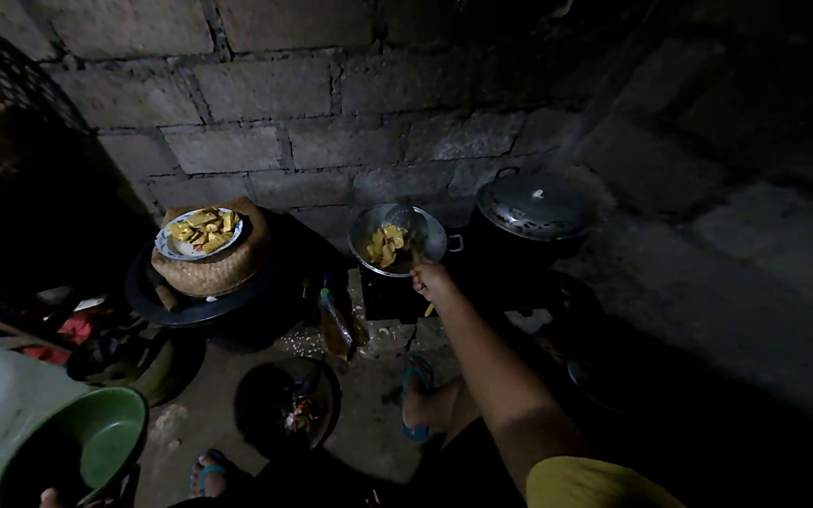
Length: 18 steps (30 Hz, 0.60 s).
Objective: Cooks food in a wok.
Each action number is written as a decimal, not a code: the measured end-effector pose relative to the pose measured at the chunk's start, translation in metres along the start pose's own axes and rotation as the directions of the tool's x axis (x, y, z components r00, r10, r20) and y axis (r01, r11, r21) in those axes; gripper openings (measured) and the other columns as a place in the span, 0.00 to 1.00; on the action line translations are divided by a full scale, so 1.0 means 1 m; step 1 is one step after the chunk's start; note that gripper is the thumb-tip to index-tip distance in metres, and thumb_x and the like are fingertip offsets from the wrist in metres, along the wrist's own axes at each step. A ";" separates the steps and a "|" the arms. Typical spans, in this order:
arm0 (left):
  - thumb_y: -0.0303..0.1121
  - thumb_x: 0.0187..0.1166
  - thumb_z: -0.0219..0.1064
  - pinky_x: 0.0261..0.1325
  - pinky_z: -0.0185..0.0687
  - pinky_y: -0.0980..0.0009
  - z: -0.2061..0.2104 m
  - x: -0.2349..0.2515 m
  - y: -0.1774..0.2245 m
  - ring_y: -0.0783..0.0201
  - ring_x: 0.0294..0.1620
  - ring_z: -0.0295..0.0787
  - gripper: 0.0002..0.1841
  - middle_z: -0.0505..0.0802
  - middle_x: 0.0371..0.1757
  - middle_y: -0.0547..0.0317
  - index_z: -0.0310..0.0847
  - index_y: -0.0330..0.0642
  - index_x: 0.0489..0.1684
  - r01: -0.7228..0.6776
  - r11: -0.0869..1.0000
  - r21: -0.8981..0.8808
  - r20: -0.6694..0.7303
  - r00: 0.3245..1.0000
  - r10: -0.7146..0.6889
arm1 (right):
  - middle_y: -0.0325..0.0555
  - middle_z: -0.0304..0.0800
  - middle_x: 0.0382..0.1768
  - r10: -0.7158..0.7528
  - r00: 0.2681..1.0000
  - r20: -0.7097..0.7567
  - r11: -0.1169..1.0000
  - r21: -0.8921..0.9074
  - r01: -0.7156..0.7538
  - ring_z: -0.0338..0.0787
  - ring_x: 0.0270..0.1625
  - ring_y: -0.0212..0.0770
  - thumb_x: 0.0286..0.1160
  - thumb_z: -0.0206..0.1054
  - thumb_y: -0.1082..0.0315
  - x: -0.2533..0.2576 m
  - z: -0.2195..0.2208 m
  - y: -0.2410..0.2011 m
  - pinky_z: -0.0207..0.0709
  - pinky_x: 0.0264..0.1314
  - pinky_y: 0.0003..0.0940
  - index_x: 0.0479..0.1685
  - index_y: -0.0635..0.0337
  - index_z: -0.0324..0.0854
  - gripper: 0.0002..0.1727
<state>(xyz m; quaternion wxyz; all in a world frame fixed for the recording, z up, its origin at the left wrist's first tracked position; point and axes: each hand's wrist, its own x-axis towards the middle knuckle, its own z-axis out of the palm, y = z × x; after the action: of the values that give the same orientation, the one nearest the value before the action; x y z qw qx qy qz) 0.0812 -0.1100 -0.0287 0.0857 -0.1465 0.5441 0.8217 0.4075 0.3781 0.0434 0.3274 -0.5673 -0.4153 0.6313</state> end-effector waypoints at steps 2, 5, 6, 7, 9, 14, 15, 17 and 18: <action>0.60 0.88 0.47 0.64 0.81 0.45 -0.003 0.007 -0.002 0.52 0.70 0.80 0.32 0.79 0.75 0.47 0.61 0.51 0.85 0.009 1.000 -0.014 0.007 1.000 -0.009 | 0.43 0.72 0.32 -0.025 1.000 0.013 0.997 -0.070 0.026 0.67 0.19 0.29 0.89 0.53 0.75 -0.006 0.002 0.000 0.63 0.20 0.21 0.82 0.59 0.66 0.23; 0.60 0.88 0.46 0.64 0.81 0.43 -0.002 0.003 -0.001 0.50 0.70 0.80 0.32 0.78 0.76 0.48 0.62 0.52 0.84 -0.001 1.000 0.026 -0.017 1.000 0.001 | 0.43 0.71 0.32 -0.053 0.998 0.043 0.981 -0.186 0.060 0.66 0.20 0.30 0.88 0.55 0.74 -0.015 0.006 0.001 0.62 0.23 0.23 0.86 0.57 0.62 0.27; 0.61 0.88 0.45 0.62 0.79 0.43 -0.002 0.002 0.001 0.50 0.71 0.79 0.31 0.78 0.76 0.49 0.62 0.54 0.84 -0.003 0.998 0.070 -0.026 1.000 0.004 | 0.43 0.71 0.32 -0.064 0.997 0.050 0.978 -0.193 0.072 0.66 0.20 0.30 0.87 0.56 0.75 -0.019 0.008 0.001 0.62 0.23 0.23 0.87 0.57 0.62 0.28; 0.62 0.89 0.44 0.61 0.79 0.43 0.000 0.000 0.002 0.50 0.70 0.79 0.31 0.78 0.76 0.50 0.63 0.55 0.83 -0.004 0.996 0.095 -0.037 0.999 0.008 | 0.44 0.71 0.33 -0.063 0.996 0.056 0.977 -0.199 0.073 0.66 0.21 0.30 0.88 0.56 0.75 -0.022 0.009 0.000 0.62 0.23 0.23 0.88 0.57 0.60 0.29; 0.61 0.89 0.43 0.61 0.80 0.44 0.005 -0.007 0.003 0.51 0.69 0.79 0.30 0.79 0.75 0.50 0.63 0.55 0.83 0.006 0.996 0.093 -0.042 0.999 -0.002 | 0.44 0.73 0.35 -0.064 0.996 0.064 0.977 -0.200 0.075 0.67 0.21 0.30 0.88 0.57 0.74 -0.027 0.011 -0.003 0.63 0.23 0.23 0.90 0.55 0.58 0.31; 0.61 0.88 0.45 0.60 0.80 0.45 0.005 -0.003 0.001 0.52 0.67 0.81 0.30 0.81 0.72 0.50 0.65 0.54 0.81 0.014 0.998 0.061 -0.038 0.999 -0.011 | 0.44 0.75 0.35 -0.048 0.995 0.087 0.985 -0.161 0.062 0.67 0.20 0.29 0.87 0.57 0.74 -0.036 0.012 -0.011 0.63 0.21 0.22 0.87 0.54 0.63 0.29; 0.61 0.88 0.46 0.60 0.80 0.45 0.004 -0.002 0.001 0.52 0.67 0.81 0.30 0.81 0.72 0.50 0.65 0.54 0.81 0.015 0.998 0.057 -0.045 0.999 -0.012 | 0.44 0.75 0.34 -0.049 0.994 0.097 0.987 -0.150 0.063 0.68 0.19 0.29 0.87 0.57 0.74 -0.037 0.012 -0.013 0.63 0.21 0.21 0.86 0.54 0.64 0.28; 0.62 0.88 0.45 0.60 0.80 0.45 0.004 -0.001 0.001 0.52 0.67 0.80 0.31 0.80 0.72 0.50 0.65 0.54 0.81 0.022 0.998 0.052 -0.047 0.999 -0.019 | 0.44 0.76 0.35 -0.066 0.991 0.113 0.988 -0.128 0.080 0.68 0.19 0.29 0.87 0.57 0.74 -0.040 0.011 -0.014 0.63 0.20 0.21 0.86 0.54 0.64 0.28; 0.62 0.88 0.45 0.60 0.81 0.45 0.003 -0.001 0.001 0.51 0.68 0.80 0.31 0.80 0.73 0.49 0.64 0.54 0.82 0.023 0.998 0.054 -0.046 0.999 -0.020 | 0.44 0.76 0.35 -0.076 0.990 0.114 0.988 -0.123 0.090 0.68 0.19 0.29 0.87 0.57 0.75 -0.041 0.011 -0.013 0.63 0.21 0.22 0.88 0.53 0.63 0.30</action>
<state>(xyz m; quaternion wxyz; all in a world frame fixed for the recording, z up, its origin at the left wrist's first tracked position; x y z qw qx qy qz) 0.0812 -0.1072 -0.0266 0.0860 -0.1685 0.5663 0.8022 0.4018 0.3456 0.0738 0.2933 -0.5338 -0.4956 0.6192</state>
